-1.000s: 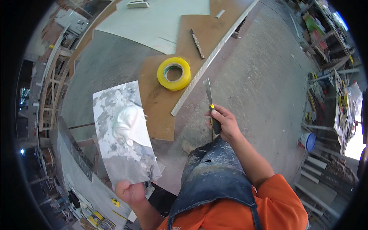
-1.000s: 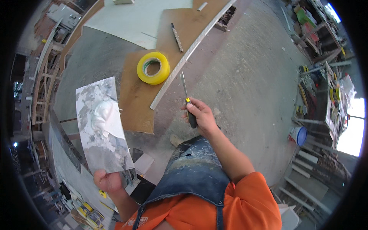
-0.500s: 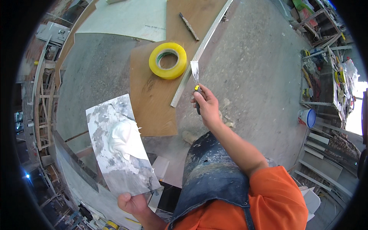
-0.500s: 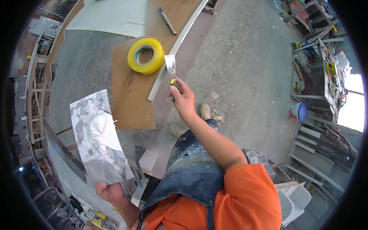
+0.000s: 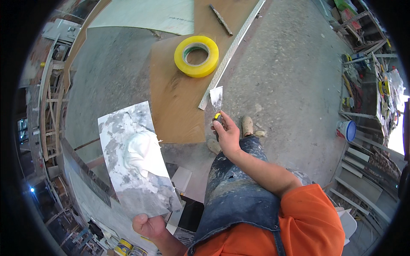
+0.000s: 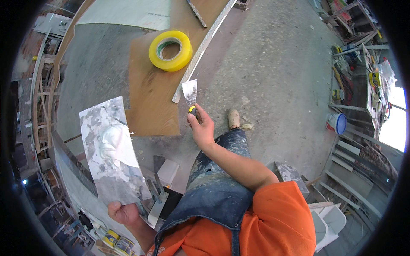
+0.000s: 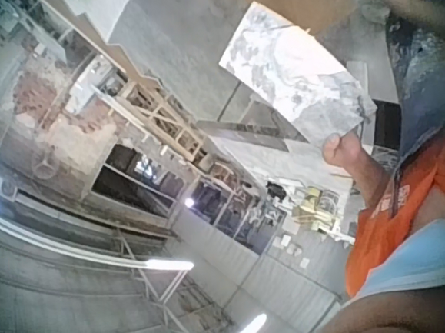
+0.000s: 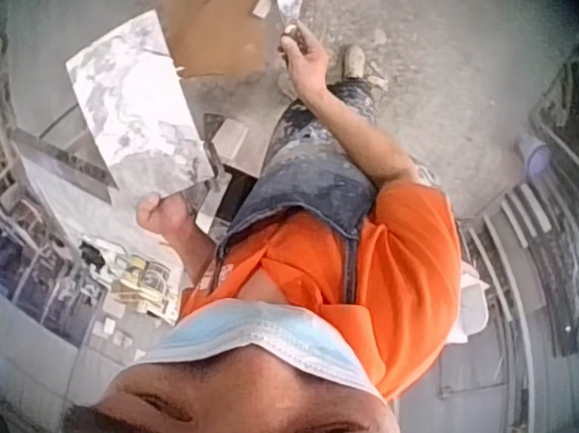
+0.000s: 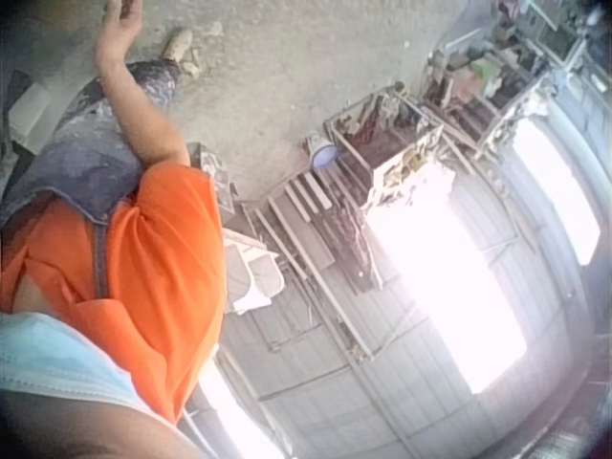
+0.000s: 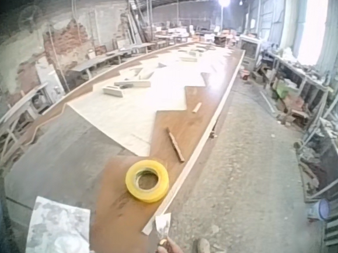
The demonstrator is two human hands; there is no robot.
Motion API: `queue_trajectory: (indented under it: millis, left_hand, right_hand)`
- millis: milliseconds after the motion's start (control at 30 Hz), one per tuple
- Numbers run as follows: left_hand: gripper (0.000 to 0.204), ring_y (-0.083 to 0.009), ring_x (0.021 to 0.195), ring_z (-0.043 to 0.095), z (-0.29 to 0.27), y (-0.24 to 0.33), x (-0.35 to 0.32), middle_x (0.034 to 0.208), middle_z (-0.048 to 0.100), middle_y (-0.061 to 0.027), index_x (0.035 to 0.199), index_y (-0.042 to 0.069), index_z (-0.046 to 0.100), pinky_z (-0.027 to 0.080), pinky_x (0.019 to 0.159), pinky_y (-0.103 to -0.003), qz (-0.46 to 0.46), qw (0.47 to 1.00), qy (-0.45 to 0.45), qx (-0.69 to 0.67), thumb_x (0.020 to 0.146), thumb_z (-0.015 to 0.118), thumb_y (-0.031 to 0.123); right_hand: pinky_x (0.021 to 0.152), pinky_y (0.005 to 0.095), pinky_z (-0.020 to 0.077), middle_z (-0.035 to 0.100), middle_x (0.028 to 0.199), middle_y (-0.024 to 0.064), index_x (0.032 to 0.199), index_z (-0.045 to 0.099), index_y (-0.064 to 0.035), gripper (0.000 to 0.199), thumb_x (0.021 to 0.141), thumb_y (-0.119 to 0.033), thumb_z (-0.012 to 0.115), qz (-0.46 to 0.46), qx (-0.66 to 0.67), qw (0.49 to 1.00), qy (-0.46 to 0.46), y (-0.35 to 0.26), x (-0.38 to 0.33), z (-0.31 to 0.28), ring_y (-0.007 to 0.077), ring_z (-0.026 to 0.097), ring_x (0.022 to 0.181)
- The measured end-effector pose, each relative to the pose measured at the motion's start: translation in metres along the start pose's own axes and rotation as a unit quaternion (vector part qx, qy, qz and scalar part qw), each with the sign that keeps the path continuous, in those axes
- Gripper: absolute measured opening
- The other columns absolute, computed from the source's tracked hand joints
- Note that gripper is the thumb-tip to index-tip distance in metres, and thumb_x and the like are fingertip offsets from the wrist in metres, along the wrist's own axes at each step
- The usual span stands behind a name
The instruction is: The person scoops white filler from a red bucket onto a metal hawk and uses a putty knife to apply it along the edges of a large wooden panel. They repeatedly load the knife and smooth the filler into seams and joints on the panel's surface.
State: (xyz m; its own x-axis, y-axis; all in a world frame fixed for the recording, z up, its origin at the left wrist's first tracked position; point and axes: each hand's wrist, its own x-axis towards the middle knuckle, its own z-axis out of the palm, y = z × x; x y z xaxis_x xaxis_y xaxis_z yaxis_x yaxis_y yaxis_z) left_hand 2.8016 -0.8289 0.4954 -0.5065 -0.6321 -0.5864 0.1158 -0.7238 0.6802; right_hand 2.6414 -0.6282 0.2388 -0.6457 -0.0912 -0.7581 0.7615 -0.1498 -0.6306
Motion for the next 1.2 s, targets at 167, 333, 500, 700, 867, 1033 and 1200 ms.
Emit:
queue_trajectory:
  millis: [167, 333, 500, 700, 867, 1033, 1200]
  left_hand:
    - [0.089, -0.0371, 0.146, 0.038, -0.001, -0.004, 0.002, 0.155, 0.045, -0.0185, 0.153, 0.000, 0.038, 0.023, 0.125, -0.055, 0.009, 1.000, 0.015, 0.013, 0.066, 0.051, 0.002]
    - [0.081, -0.0363, 0.141, 0.045, 0.005, -0.017, -0.007, 0.147, 0.051, -0.0189, 0.148, -0.002, 0.044, 0.031, 0.121, -0.052, 0.006, 0.999, 0.029, -0.016, 0.067, 0.052, 0.003]
    - [0.058, -0.0341, 0.125, 0.058, -0.007, -0.024, -0.016, 0.135, 0.061, -0.0141, 0.138, -0.001, 0.053, 0.044, 0.106, -0.049, -0.028, 0.994, -0.054, -0.094, 0.080, 0.055, 0.004]
    - [0.069, -0.0360, 0.131, 0.055, 0.079, -0.057, -0.033, 0.139, 0.060, -0.0158, 0.143, -0.001, 0.049, 0.041, 0.113, -0.051, 0.055, 0.984, 0.051, -0.165, 0.074, 0.054, 0.009]
    - [0.072, -0.0363, 0.132, 0.055, 0.118, -0.093, -0.047, 0.141, 0.058, -0.0158, 0.144, -0.001, 0.048, 0.043, 0.112, -0.052, 0.193, 0.949, 0.030, -0.247, 0.073, 0.055, 0.010]
    - [0.076, -0.0379, 0.133, 0.054, 0.138, -0.128, -0.081, 0.144, 0.056, -0.0174, 0.147, -0.002, 0.046, 0.040, 0.115, -0.054, 0.272, 0.915, 0.027, -0.295, 0.072, 0.057, 0.007]
    - [0.077, -0.0372, 0.135, 0.053, 0.129, -0.164, -0.117, 0.145, 0.056, -0.0199, 0.146, -0.006, 0.044, 0.038, 0.116, -0.055, 0.301, 0.899, 0.062, -0.311, 0.072, 0.057, 0.005]
  right_hand:
    - [0.088, 0.0279, 0.0529, 0.066, 0.122, 0.0099, 0.146, 0.050, 0.0009, 0.053, 0.097, -0.008, 0.068, -0.002, 0.021, 1.000, 0.012, 0.012, 0.007, -0.001, 0.0143, 0.063, 0.101]
    - [0.086, 0.0269, 0.0518, 0.067, 0.120, 0.0079, 0.143, 0.056, -0.0035, 0.051, 0.094, -0.007, 0.070, -0.008, -0.058, 0.998, 0.032, 0.009, 0.019, -0.036, 0.0138, 0.063, 0.100]
    - [0.057, 0.0243, 0.0431, 0.059, 0.084, 0.0007, 0.135, 0.058, -0.0045, 0.042, 0.096, -0.017, 0.066, 0.060, -0.078, 0.995, 0.026, -0.095, -0.015, -0.070, 0.0088, 0.054, 0.066]
    - [0.041, 0.0271, 0.0421, 0.064, 0.085, 0.0139, 0.121, 0.054, -0.0016, 0.031, 0.095, -0.017, 0.057, 0.084, -0.065, 0.959, -0.262, -0.216, -0.042, -0.064, 0.0161, 0.055, 0.051]
    - [0.044, 0.0301, 0.0453, 0.066, 0.085, 0.0165, 0.114, 0.057, 0.0023, 0.037, 0.096, -0.029, 0.062, 0.281, -0.055, 0.802, -0.524, -0.277, -0.024, -0.045, 0.0214, 0.059, 0.055]
    - [0.040, 0.0260, 0.0413, 0.067, 0.086, 0.0136, 0.140, 0.047, 0.0003, 0.052, 0.100, -0.032, 0.059, 0.406, -0.117, 0.684, -0.595, -0.283, -0.030, -0.006, 0.0181, 0.056, 0.051]
    - [0.041, 0.0247, 0.0434, 0.068, 0.086, 0.0113, 0.144, 0.047, -0.0028, 0.051, 0.100, -0.028, 0.059, 0.287, -0.174, 0.722, -0.605, -0.288, -0.016, 0.077, 0.0155, 0.059, 0.051]
